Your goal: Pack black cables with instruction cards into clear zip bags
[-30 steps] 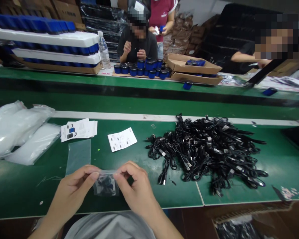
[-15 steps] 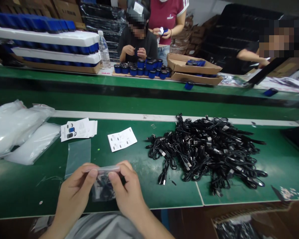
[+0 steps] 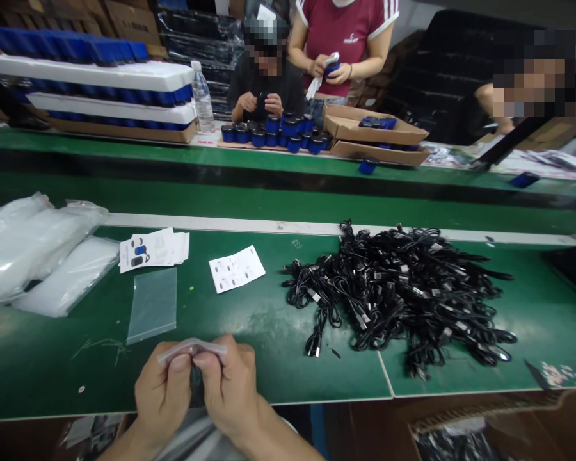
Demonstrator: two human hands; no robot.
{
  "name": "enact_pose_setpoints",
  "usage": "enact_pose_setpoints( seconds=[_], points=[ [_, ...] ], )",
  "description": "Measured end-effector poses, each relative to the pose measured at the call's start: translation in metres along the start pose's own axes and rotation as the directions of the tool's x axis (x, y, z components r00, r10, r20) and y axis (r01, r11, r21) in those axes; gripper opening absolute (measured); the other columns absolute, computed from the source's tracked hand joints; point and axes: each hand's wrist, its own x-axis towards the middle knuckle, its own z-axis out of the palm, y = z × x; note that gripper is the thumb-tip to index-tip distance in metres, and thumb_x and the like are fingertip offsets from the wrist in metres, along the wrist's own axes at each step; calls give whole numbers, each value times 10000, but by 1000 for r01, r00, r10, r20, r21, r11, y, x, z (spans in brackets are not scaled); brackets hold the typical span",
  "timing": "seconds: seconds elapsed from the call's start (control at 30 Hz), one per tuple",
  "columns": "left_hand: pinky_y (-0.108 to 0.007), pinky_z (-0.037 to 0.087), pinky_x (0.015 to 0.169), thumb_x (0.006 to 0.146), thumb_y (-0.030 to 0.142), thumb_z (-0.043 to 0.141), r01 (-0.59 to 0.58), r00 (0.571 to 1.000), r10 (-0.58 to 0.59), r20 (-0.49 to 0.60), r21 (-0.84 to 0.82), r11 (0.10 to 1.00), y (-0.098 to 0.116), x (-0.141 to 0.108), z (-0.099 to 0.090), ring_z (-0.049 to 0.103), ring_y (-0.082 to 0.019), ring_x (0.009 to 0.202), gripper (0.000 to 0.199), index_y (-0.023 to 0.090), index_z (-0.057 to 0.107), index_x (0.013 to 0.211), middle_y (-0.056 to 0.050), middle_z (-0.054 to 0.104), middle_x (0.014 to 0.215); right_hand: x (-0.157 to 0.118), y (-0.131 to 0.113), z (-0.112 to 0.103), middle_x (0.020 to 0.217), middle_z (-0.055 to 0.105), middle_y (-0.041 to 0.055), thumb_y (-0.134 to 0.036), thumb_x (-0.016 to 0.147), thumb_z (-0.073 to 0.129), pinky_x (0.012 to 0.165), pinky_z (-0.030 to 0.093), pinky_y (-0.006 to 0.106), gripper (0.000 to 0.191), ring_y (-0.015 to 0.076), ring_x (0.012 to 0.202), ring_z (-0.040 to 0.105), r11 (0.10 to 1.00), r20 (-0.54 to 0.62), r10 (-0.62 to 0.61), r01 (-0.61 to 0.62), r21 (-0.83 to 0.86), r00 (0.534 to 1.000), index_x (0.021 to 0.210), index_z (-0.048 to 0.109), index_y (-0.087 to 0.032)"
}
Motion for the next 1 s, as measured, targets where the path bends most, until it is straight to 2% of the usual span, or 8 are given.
enact_pose_setpoints(
  seconds=[0.17, 0.27, 0.37, 0.53, 0.73, 0.83, 0.93, 1.0],
  points=[
    [-165, 446, 524, 901, 218, 407, 111, 986, -108, 123, -22, 994, 7, 15, -7, 557, -92, 545, 214, 197, 566, 760, 32, 576, 646, 10, -4, -13, 728, 574, 0, -227, 886, 462, 590, 422, 220, 105, 126, 636, 549, 990, -5, 142, -142, 12, 990, 872, 560, -193],
    [-180, 452, 545, 882, 280, 461, 301, 934, -284, 219, -49, 952, 10, 23, -14, 571, -110, 619, 171, 195, 587, 803, 7, 600, 737, 18, -9, -22, 703, 522, -9, -227, 872, 501, 604, 407, 226, 131, 125, 646, 512, 981, 38, 191, -192, 39, 981, 755, 546, -189],
    [-175, 433, 510, 865, 321, 493, 399, 885, -355, 301, -95, 912, 13, 27, -21, 546, -104, 585, 195, 193, 597, 759, 14, 576, 698, 21, -15, -27, 670, 502, -15, -212, 859, 519, 608, 396, 228, 159, 124, 643, 493, 978, 90, 184, -192, 86, 979, 703, 536, -185],
    [-164, 436, 520, 838, 293, 535, 405, 872, -339, 354, -133, 904, 18, 29, -27, 546, -98, 585, 197, 190, 609, 686, 17, 568, 663, 19, -21, -30, 667, 516, -10, -186, 846, 527, 598, 392, 225, 161, 122, 640, 499, 984, 103, 153, -161, 73, 983, 686, 542, -180],
    [-164, 435, 507, 814, 273, 561, 376, 877, -331, 348, -67, 924, 17, 26, -33, 568, -99, 552, 186, 203, 670, 681, 11, 612, 625, 14, -23, -31, 600, 602, 4, -197, 858, 550, 544, 396, 227, 189, 123, 551, 555, 991, 210, 80, -56, -121, 974, 693, 639, -171],
    [-169, 448, 516, 823, 282, 545, 387, 863, -361, 354, -2, 922, 13, 18, -51, 605, -114, 567, 215, 227, 701, 685, 4, 646, 627, 9, -22, -22, 655, 681, 20, -237, 869, 563, 562, 441, 230, 166, 137, 564, 620, 989, 309, 55, -10, -146, 949, 800, 704, -185],
    [-170, 468, 510, 825, 315, 531, 427, 827, -425, 368, 82, 901, 4, -3, -87, 629, -127, 556, 234, 267, 717, 693, 14, 660, 618, 10, -22, -15, 848, 728, 45, -306, 825, 628, 685, 506, 253, 261, 180, 733, 680, 988, 466, 126, -68, -138, 876, 1058, 673, -197],
    [-175, 495, 526, 778, 345, 587, 461, 845, -482, 232, 142, 876, -6, -25, -118, 642, -142, 557, 185, 282, 719, 664, 26, 666, 599, 15, -21, -15, 912, 723, 60, -303, 810, 643, 766, 513, 295, 379, 205, 808, 678, 982, 498, 139, -55, -179, 856, 1168, 611, -182]
  ],
)
